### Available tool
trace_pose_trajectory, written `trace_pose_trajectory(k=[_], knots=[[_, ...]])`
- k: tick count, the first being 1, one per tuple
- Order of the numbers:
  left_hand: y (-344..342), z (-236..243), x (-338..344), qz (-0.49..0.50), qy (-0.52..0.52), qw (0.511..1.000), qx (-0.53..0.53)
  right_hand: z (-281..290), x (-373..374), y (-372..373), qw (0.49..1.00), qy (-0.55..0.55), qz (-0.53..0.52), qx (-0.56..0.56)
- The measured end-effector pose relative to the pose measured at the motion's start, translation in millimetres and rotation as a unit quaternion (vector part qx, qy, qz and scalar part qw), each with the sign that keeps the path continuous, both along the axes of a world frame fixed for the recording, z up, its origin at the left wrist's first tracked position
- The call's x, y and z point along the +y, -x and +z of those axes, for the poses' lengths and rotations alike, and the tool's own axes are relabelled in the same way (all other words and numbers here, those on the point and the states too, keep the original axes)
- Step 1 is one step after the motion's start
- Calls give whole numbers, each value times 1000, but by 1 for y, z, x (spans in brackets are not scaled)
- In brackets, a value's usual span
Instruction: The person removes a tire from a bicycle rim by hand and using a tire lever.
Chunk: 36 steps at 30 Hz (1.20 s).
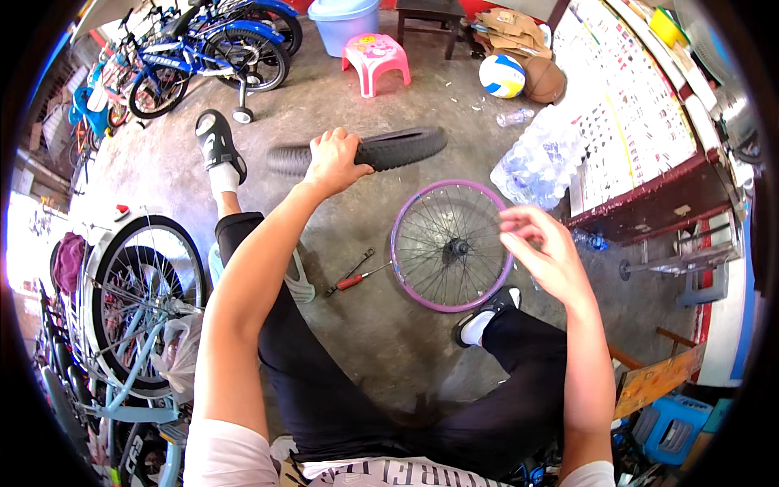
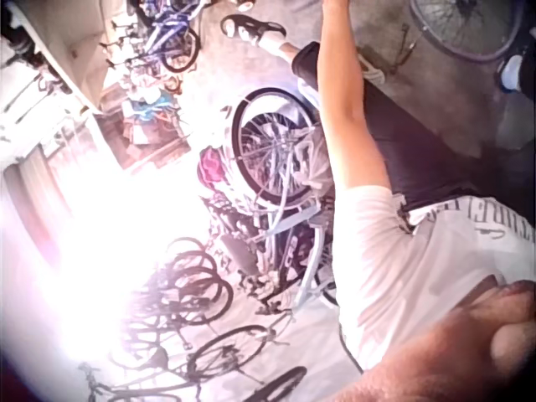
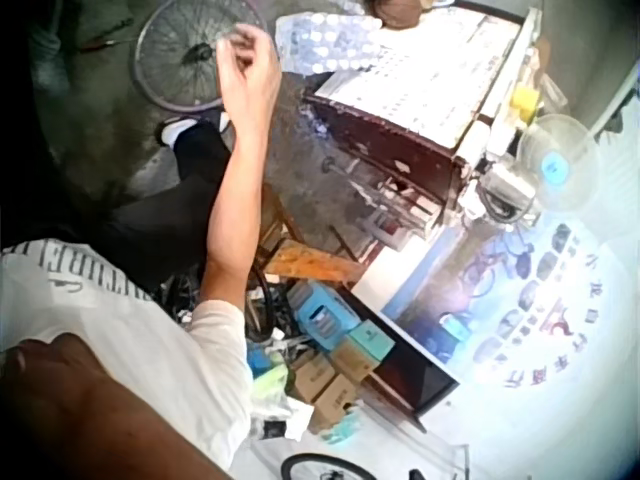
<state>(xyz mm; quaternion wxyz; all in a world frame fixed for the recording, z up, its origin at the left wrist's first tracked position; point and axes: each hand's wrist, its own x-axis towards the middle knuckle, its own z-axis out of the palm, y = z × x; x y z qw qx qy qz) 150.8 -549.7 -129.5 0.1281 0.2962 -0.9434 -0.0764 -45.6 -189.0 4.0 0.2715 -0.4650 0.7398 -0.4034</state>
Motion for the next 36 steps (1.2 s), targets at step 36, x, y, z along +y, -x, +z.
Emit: trace_pose_trajectory(k=[36], knots=[[-110,-153,91,185,-403,827,345,-118,-154,-83,978,-3,-72,196]])
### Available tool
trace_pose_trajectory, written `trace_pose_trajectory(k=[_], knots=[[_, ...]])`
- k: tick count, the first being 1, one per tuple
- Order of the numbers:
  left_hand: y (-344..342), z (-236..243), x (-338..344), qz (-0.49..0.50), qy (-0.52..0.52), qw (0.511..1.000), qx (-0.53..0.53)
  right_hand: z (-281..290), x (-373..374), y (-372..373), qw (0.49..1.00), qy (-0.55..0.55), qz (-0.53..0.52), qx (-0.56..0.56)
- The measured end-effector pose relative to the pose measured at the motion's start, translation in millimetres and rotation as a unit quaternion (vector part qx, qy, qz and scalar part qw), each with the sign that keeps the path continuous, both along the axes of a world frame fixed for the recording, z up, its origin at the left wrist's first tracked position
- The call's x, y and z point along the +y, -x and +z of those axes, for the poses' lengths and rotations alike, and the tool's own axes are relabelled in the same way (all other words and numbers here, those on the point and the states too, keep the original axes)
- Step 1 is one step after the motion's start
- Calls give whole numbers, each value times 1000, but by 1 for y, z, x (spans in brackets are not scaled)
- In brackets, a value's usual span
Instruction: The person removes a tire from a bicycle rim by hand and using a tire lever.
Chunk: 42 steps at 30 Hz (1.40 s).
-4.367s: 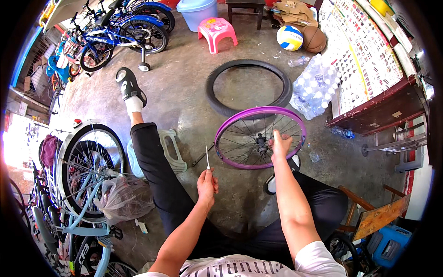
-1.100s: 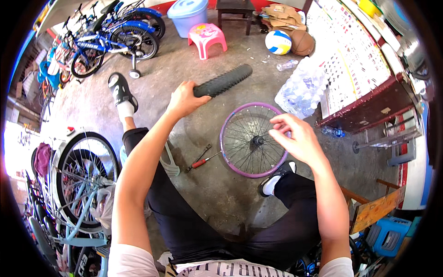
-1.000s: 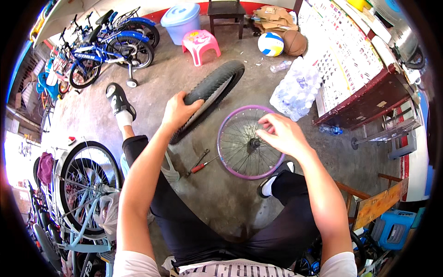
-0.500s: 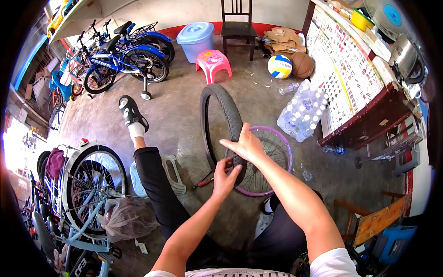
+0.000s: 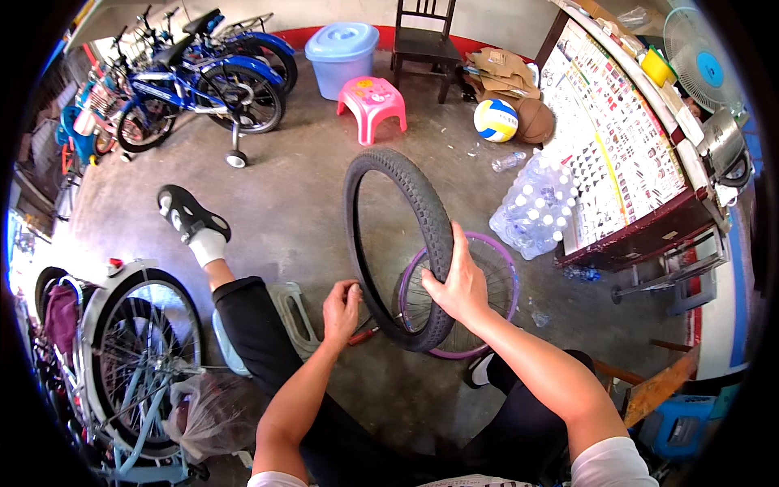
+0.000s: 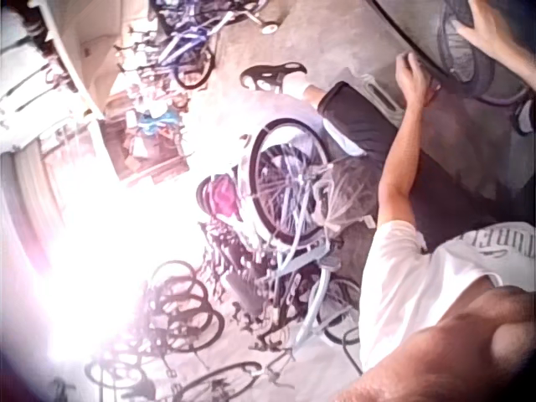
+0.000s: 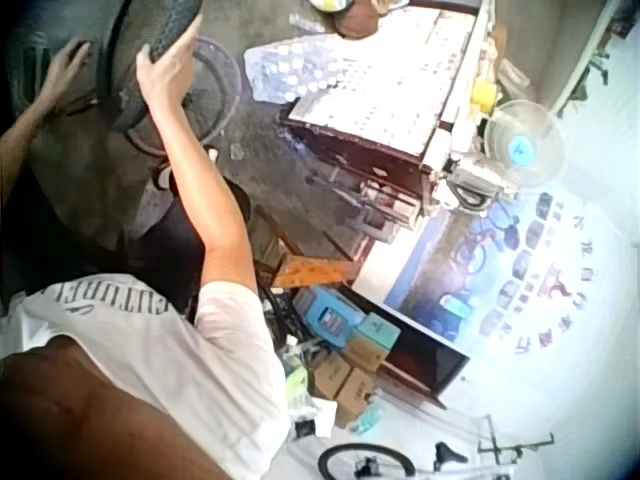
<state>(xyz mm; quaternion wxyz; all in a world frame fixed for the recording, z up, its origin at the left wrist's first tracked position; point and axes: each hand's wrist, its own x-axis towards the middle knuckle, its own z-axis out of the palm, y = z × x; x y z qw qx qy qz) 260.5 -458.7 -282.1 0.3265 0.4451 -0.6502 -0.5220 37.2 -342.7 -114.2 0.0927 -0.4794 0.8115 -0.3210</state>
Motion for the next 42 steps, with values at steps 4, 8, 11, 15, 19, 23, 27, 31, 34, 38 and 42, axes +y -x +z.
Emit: trace_pose_trajectory(k=[4,8,11,15,19,23,27,31,34,38,42], knots=[[20,3,-24,-40,-76,996,37,8,8,5,1000,-1,5,17],[0,-4,-44,-66,-159,985,16,11,-3,5,999,41,12,-2],[-10,7,-57,-22,-175,984,-11,15,-19,10,998,41,3,-55],[-16,-1,-68,-14,-220,975,19,13,-39,12,995,58,17,-73],[-10,0,-67,-28,-223,974,15,14,-43,13,995,64,19,-74],[-7,-1,-65,-36,-219,975,1,17,-40,10,995,55,18,-83],[-4,-10,-61,-17,-214,977,3,19,-37,7,995,55,19,-81],[-4,-8,-63,-35,-211,977,-9,12,-35,11,993,59,22,-100],[-1,-3,-61,-49,-213,976,-9,13,-34,10,993,51,23,-100],[-1,1,-61,-57,-215,975,-22,10,-35,9,995,53,34,-82],[-1,-4,-60,-56,-222,973,-11,14,-36,5,994,51,39,-91]])
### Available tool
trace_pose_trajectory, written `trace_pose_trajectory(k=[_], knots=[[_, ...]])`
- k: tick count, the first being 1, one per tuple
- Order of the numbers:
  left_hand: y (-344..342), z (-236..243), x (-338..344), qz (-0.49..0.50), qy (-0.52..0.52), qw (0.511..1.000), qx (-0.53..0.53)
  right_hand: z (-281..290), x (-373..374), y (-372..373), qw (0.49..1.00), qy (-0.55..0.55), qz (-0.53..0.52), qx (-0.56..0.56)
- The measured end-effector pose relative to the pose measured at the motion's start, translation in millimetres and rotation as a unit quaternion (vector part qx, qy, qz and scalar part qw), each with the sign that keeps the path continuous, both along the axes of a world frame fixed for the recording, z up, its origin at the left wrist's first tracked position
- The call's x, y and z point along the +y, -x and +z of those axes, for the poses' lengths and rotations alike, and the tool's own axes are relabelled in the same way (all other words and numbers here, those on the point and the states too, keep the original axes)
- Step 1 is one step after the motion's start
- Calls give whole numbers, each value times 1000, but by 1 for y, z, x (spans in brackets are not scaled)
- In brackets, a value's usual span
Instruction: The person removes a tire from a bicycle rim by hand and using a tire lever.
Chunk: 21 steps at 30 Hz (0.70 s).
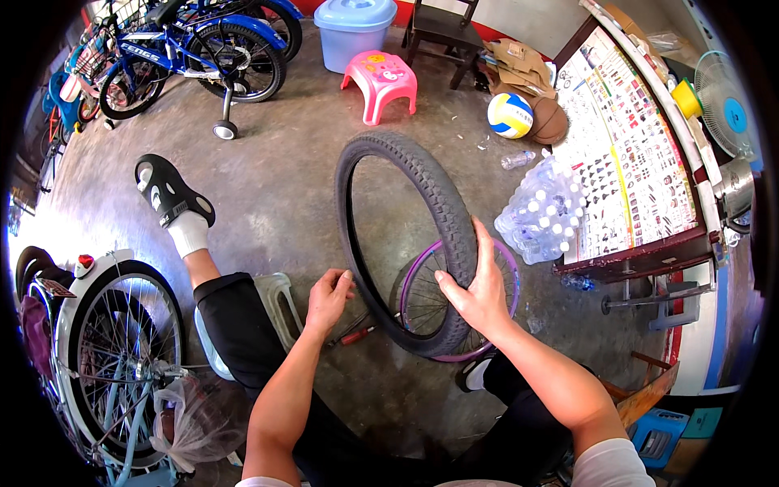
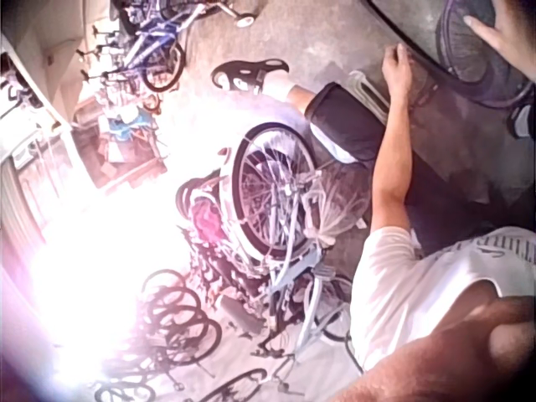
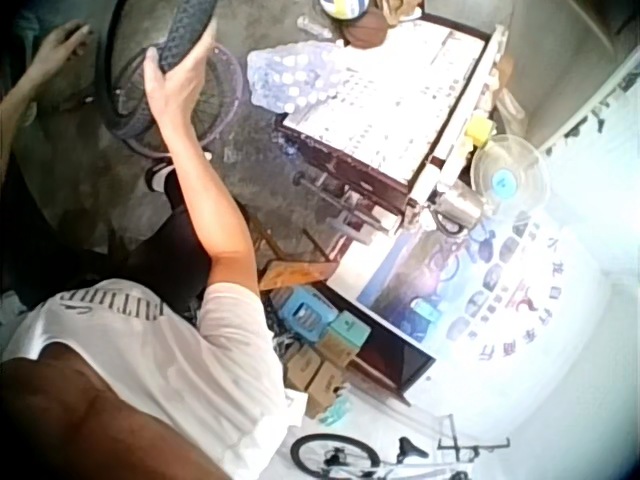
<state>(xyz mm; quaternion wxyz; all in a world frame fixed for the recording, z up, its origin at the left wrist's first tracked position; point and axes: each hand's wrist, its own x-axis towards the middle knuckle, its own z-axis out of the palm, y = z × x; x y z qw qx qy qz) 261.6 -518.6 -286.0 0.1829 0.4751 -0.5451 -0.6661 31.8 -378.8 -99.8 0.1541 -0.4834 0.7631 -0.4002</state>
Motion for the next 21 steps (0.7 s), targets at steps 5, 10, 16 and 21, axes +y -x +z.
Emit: trace_pose_trajectory(k=[5,10,16,21], knots=[[1,1,-1,-7,-2,1000,-8,-2,1,3,1000,1,0,2],[3,1,0,-12,-4,1000,-2,-3,3,4,1000,-4,-5,-18],[0,-4,-1,-14,-4,1000,2,-4,2,5,1000,-10,-9,12],[6,-6,0,-21,-2,1000,-16,-5,4,10,999,-13,-15,33]])
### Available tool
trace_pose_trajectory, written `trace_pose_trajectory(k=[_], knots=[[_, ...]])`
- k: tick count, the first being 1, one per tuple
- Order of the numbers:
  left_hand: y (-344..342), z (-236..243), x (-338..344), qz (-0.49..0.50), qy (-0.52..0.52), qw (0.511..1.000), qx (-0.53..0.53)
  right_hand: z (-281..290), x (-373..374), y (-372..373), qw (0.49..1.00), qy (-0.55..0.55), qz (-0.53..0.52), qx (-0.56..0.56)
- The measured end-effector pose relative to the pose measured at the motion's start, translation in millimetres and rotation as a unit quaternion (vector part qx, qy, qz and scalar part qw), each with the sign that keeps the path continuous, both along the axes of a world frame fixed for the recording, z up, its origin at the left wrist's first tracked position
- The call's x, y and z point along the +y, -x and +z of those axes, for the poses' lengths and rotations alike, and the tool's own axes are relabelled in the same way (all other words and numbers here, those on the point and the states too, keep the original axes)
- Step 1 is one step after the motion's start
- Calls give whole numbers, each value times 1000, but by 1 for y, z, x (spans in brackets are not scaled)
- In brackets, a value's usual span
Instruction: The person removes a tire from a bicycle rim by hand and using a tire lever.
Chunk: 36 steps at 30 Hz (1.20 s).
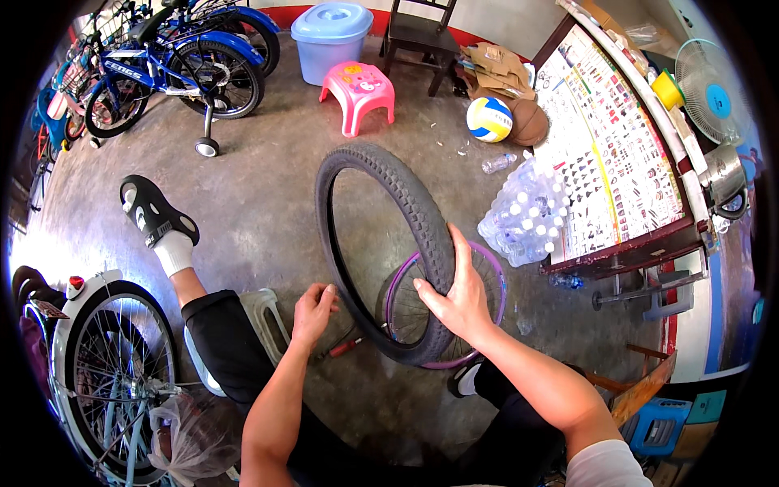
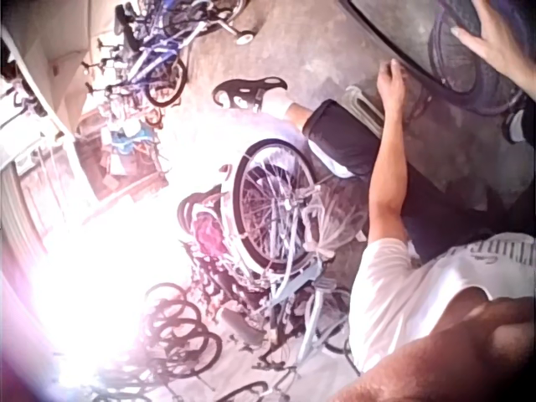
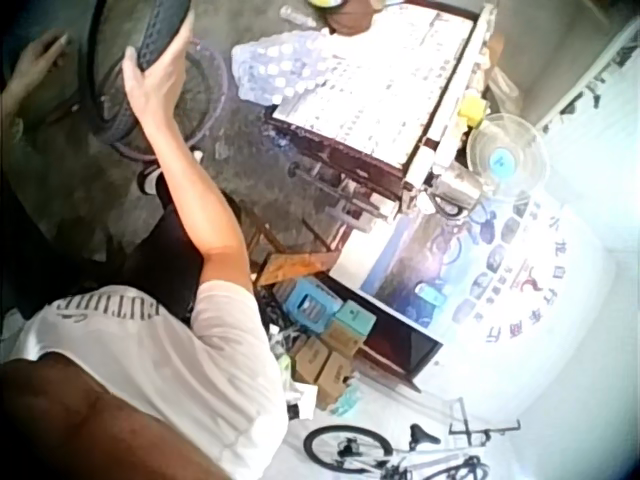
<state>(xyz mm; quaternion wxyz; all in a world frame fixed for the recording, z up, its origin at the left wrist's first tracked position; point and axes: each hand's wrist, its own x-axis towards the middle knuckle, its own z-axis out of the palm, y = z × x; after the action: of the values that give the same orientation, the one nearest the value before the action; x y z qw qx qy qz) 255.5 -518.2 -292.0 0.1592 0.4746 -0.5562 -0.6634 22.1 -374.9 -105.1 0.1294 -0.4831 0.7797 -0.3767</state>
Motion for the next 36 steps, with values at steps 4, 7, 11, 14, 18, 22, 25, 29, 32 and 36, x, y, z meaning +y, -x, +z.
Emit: trace_pose_trajectory(k=[4,7,11,14,18,22,25,29,32,36], knots=[[-4,-3,1,27,29,999,-3,4,-4,-3,1000,-2,3,-29],[-3,-13,4,36,10,999,23,7,-4,-5,1000,-2,-3,0],[-2,-17,5,20,21,999,24,7,-3,-5,999,1,-16,-37],[-3,-6,4,9,29,1000,-9,11,-6,-8,999,12,-6,-49],[-8,-4,1,-7,34,999,-18,8,-8,-11,1000,23,5,8],[1,-11,5,-20,45,999,3,13,-1,-5,999,5,-17,-41],[-8,-20,2,12,24,999,30,3,-8,-5,1000,-15,-5,-17],[0,-13,5,10,0,1000,25,5,-4,0,1000,-8,3,-30],[3,-15,6,3,3,1000,23,2,0,3,1000,0,-1,-13],[-5,-18,5,19,-3,1000,22,9,-7,-6,1000,-14,1,-24]])
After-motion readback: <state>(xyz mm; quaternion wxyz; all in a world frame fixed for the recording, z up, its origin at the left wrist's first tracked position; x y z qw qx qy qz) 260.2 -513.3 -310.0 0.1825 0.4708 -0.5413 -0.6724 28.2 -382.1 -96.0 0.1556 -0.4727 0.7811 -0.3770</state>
